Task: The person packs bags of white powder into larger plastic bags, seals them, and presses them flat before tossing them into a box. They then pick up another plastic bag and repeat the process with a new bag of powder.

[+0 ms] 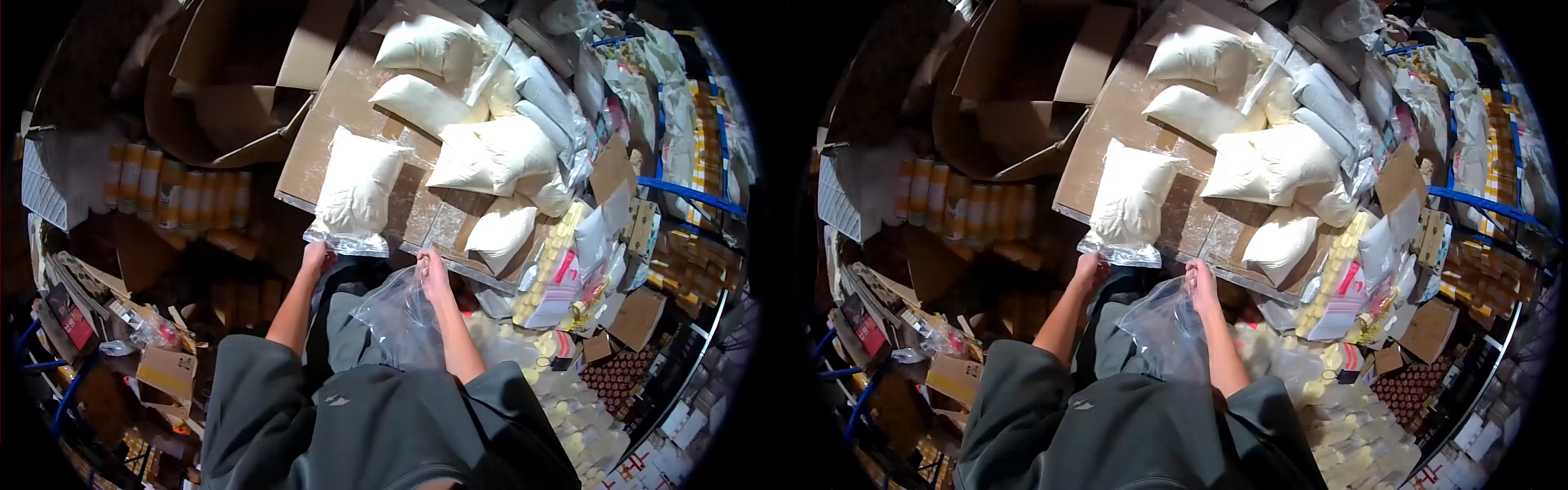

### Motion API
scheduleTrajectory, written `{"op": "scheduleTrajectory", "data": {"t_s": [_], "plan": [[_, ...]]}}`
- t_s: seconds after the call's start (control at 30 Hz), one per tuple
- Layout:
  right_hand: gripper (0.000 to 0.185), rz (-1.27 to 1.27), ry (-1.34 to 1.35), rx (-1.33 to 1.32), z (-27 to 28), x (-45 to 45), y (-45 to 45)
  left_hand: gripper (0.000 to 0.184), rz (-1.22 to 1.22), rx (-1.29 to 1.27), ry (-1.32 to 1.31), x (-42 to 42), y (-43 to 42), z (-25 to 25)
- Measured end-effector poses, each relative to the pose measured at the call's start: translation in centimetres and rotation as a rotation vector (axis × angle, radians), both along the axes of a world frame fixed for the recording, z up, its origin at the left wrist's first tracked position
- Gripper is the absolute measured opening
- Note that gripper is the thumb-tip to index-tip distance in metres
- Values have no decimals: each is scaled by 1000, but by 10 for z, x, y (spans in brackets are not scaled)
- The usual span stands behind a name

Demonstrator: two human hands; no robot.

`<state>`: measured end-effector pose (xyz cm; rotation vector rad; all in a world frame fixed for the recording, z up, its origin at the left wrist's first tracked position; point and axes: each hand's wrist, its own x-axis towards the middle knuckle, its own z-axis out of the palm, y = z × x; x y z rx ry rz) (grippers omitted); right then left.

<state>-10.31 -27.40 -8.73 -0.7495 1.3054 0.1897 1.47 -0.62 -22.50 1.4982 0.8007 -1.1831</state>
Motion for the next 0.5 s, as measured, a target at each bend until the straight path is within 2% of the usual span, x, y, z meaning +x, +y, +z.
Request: {"op": "scheduleTrajectory", "data": {"t_s": [0.03, 0.1, 0.13, 0.17, 0.23, 0.3, 0.37, 0.43, 0.47, 0.5], "plan": [[22, 9, -21, -88, 8, 4, -5, 37, -79, 17, -7, 3, 3, 2], [20, -8, -162, -300, 30, 22, -12, 44, -616, 251, -410, -12, 25, -65], [19, -19, -227, -403, 45, 29, -16, 47, -900, 273, -269, 22, -1, 47], [20, 117, -308, -480, 62, 35, -22, 51, -992, 236, -333, 23, -5, 57], [18, 226, -392, -558, 89, 46, -26, 42, -948, -50, -490, 30, -19, 100], [15, 257, -530, -556, 113, 53, -25, 33, -452, -525, -491, 26, -45, 183], [14, 296, -666, -549, 140, 51, -27, 37, -357, -820, -505, 22, -60, 251], [16, 301, -749, -564, 173, 44, -25, 38, -441, -903, -655, 6, -73, 297], [16, 316, -762, -582, 188, 37, -26, 38, -651, -836, -734, 2, -74, 316], [16, 330, -782, -605, 201, 30, -30, 24, -775, -776, -762, -4, -74, 328]]}}
